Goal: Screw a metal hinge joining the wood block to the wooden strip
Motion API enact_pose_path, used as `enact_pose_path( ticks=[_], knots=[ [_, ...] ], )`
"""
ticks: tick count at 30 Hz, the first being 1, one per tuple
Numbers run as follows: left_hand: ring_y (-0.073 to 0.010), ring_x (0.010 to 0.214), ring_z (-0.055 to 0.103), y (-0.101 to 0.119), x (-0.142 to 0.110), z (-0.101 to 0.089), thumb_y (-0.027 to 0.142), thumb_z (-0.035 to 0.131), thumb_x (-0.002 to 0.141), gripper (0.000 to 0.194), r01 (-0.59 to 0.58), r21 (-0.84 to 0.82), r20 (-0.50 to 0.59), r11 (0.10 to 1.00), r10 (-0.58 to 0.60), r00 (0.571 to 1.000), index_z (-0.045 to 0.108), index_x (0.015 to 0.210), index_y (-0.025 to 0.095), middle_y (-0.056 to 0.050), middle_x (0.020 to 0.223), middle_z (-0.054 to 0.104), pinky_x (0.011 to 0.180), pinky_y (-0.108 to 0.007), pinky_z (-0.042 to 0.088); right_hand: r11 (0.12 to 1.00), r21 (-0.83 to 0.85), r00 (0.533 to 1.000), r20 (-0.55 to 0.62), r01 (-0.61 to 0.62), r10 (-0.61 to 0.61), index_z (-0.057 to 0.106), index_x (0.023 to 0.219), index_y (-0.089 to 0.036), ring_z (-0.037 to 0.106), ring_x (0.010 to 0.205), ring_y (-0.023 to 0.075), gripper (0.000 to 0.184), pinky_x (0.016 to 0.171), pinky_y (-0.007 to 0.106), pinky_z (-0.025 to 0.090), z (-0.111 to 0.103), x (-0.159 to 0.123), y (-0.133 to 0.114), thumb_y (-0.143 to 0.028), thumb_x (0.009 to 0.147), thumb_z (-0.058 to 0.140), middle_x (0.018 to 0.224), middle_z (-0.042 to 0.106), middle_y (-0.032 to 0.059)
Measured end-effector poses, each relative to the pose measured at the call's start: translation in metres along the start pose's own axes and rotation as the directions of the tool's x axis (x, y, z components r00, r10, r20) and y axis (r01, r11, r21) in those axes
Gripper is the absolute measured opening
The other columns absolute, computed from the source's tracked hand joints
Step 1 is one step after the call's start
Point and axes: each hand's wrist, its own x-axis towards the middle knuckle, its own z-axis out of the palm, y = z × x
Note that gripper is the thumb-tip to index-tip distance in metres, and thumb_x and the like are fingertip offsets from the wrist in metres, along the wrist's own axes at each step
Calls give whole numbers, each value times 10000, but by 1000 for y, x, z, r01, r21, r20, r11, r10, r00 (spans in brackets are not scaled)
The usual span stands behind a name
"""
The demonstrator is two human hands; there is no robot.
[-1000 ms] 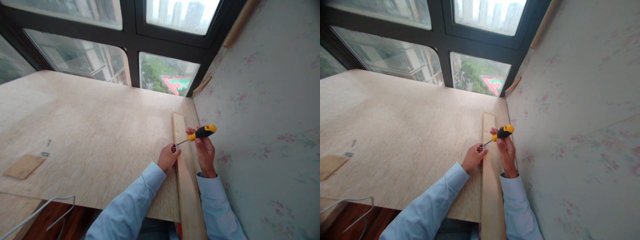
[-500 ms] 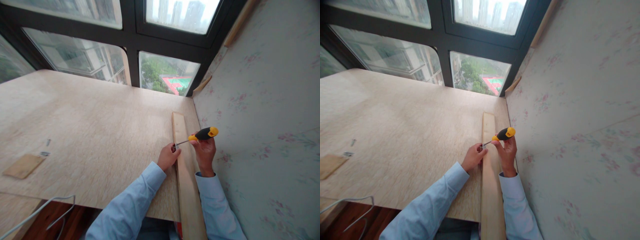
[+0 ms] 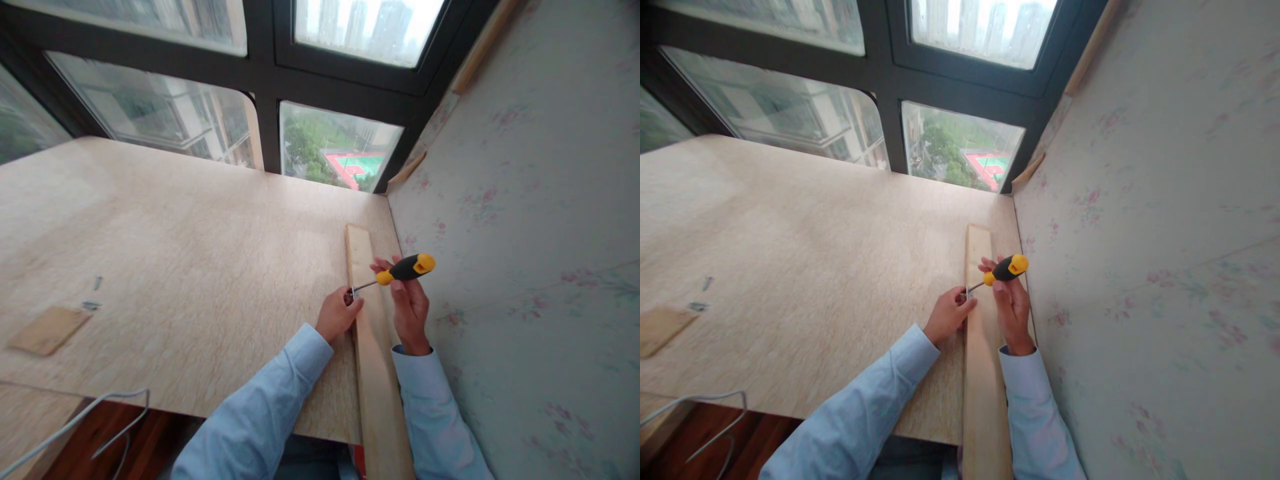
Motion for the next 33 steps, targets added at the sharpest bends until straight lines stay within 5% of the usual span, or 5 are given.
enact_pose_path(
  ticks=[5,12,21,27,33],
  knots=[
    [-182,772,638,0,0,0,323,591,841,267,6,-11,-2,1000,-6,1000,680,1019,145,-67,876,713,648,-252,479,996,-82,983,-181,-18,3,648,971,-216,703,888,227,239,860,434,549,-1,4,6,-347,794,741,928,741,43],
    [-179,743,632,2,-1,-1,330,595,839,257,7,2,-14,1000,-7,1000,682,990,141,-68,841,705,636,-254,474,997,-75,938,-346,8,-34,561,858,-234,634,734,174,501,728,350,556,-4,10,17,-377,533,914,813,641,-24],
    [-189,777,638,0,0,0,334,603,839,260,11,-10,-9,1000,-11,1000,686,1005,152,-74,870,711,659,-256,487,996,-84,999,-25,21,-24,554,1249,-245,619,1084,256,507,911,447,502,-2,6,11,-606,899,494,1217,627,109],
    [-182,764,637,3,-1,-1,320,593,844,259,-4,2,-1,1000,4,1000,682,1017,149,-71,877,714,668,-256,479,975,210,997,40,-70,63,496,1322,-313,525,1289,267,511,1040,521,430,0,11,11,-490,855,609,1381,571,83],
    [-179,750,638,3,-1,-1,315,596,842,251,-6,0,-9,1000,6,1000,682,1004,145,-69,867,715,660,-256,473,986,134,995,48,-97,92,527,1303,-266,559,1264,282,475,1042,557,438,0,9,3,-445,870,598,1368,597,111]
  ],
)
